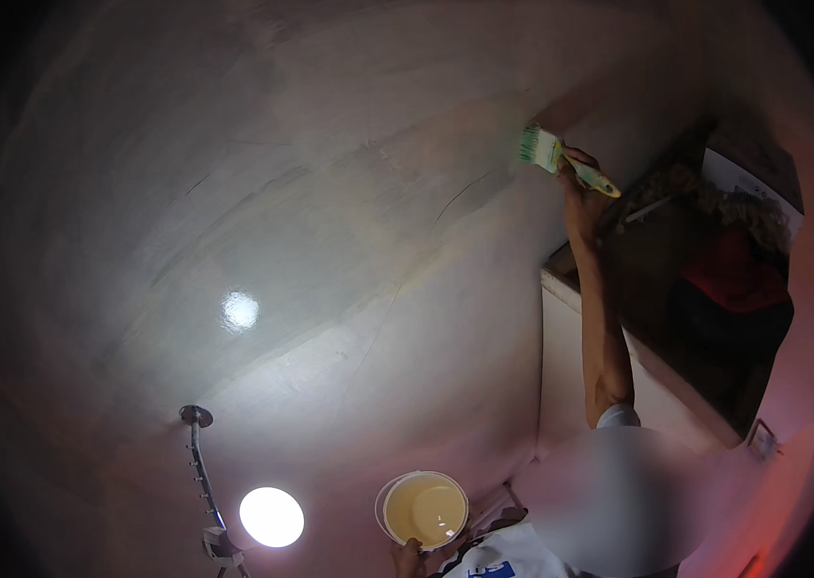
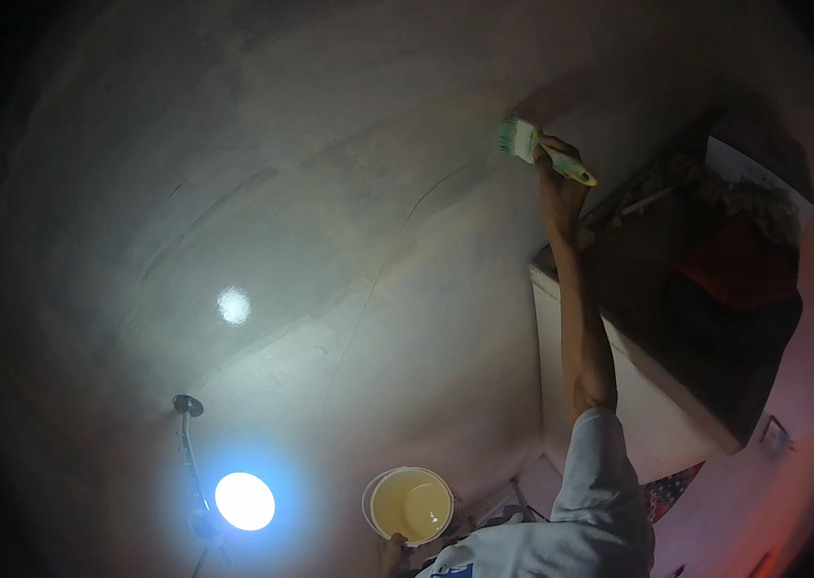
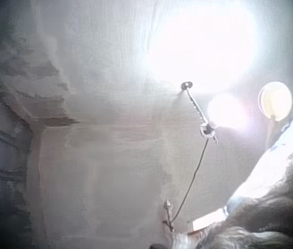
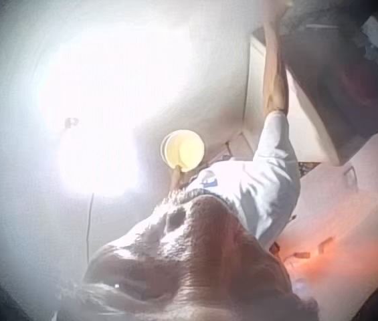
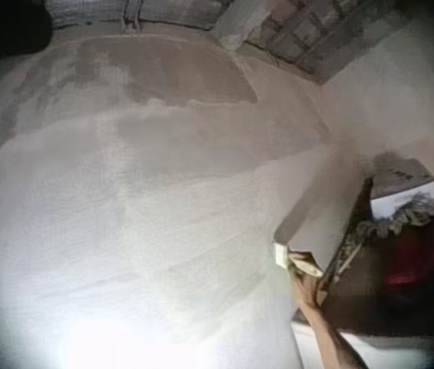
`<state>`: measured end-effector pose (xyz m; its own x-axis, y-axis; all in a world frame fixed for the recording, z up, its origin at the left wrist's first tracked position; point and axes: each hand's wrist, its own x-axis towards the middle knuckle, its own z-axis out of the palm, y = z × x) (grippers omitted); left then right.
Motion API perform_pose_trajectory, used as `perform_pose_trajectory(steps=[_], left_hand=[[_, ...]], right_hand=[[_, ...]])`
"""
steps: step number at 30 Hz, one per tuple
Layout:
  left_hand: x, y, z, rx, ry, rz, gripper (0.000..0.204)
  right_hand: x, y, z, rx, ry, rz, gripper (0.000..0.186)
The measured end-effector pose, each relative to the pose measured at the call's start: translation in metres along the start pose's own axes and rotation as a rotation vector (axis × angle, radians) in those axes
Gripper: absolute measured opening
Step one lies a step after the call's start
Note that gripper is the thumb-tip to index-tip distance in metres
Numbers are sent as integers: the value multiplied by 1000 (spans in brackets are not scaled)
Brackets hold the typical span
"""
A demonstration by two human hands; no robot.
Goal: The person sits on the floor and paints a ceiling with a brush, repeatedly dipping the brush into a bucket of paint and applying it to the ceiling surface.
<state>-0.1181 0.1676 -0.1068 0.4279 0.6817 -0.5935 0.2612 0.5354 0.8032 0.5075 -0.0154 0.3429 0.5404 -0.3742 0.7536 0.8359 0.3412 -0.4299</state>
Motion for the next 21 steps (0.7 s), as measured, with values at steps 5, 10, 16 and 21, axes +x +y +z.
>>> perform_pose_trajectory(steps=[5, 10, 16, 21], left_hand=[[1, -5, 6, -91, -32, 18, 37], [-6, -5, 8, -76, -15, 24, 37], [-12, -1, 11, -70, -14, 35, 38], [-14, 4, 14, -47, -37, 133, 38]], right_hand=[[-46, -49, 55, -258, -49, -346, 37], [-116, -99, 108, -291, -238, -366, 38], [-120, -118, 108, 113, -376, -173, 27], [-67, -68, 65, 122, -139, 193, 16]])
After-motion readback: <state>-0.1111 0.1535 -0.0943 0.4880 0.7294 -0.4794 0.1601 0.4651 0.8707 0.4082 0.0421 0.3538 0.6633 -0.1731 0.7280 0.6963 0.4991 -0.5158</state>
